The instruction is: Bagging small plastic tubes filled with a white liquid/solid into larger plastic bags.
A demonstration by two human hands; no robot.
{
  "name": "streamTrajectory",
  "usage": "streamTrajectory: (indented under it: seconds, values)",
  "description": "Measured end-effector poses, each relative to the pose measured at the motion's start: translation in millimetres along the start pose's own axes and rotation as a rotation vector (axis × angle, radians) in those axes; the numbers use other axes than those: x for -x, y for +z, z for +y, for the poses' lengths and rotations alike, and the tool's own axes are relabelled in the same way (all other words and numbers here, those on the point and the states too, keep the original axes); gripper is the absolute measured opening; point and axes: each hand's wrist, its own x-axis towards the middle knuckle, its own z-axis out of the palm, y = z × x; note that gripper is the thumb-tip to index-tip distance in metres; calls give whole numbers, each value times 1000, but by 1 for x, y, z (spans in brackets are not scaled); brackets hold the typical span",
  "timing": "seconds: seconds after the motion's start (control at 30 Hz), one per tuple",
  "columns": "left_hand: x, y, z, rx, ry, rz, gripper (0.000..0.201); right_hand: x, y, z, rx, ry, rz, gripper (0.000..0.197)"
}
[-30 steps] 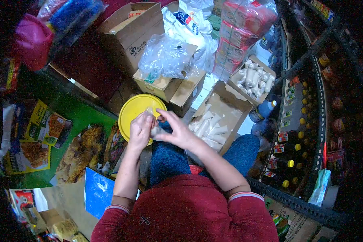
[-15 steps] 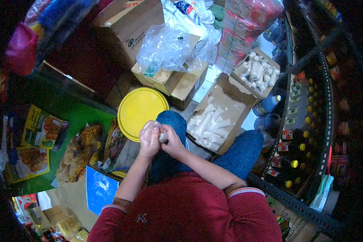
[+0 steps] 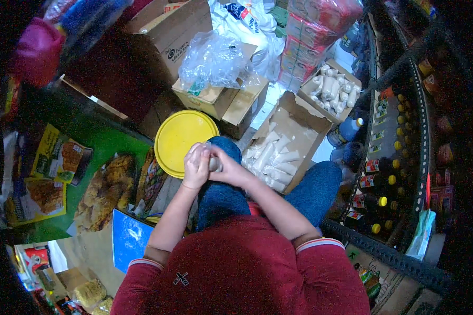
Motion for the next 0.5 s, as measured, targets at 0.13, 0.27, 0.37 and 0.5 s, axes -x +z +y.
streamTrajectory:
  seconds: [0.13, 0.27, 0.37, 0.5]
  values:
    - [0, 0, 7, 39, -35, -53, 21, 6, -28, -49, -219, -145, 112, 79]
    - [1, 1, 4, 76, 90, -34, 19, -8, -26, -76, 470, -396, 100, 40]
    - [3, 6, 12, 274, -77, -14, 22, -14, -21, -89, 613, -511, 182, 16]
    - [21, 4, 9, 539, -250, -48, 59, -26, -24, -125, 785, -623, 151, 6]
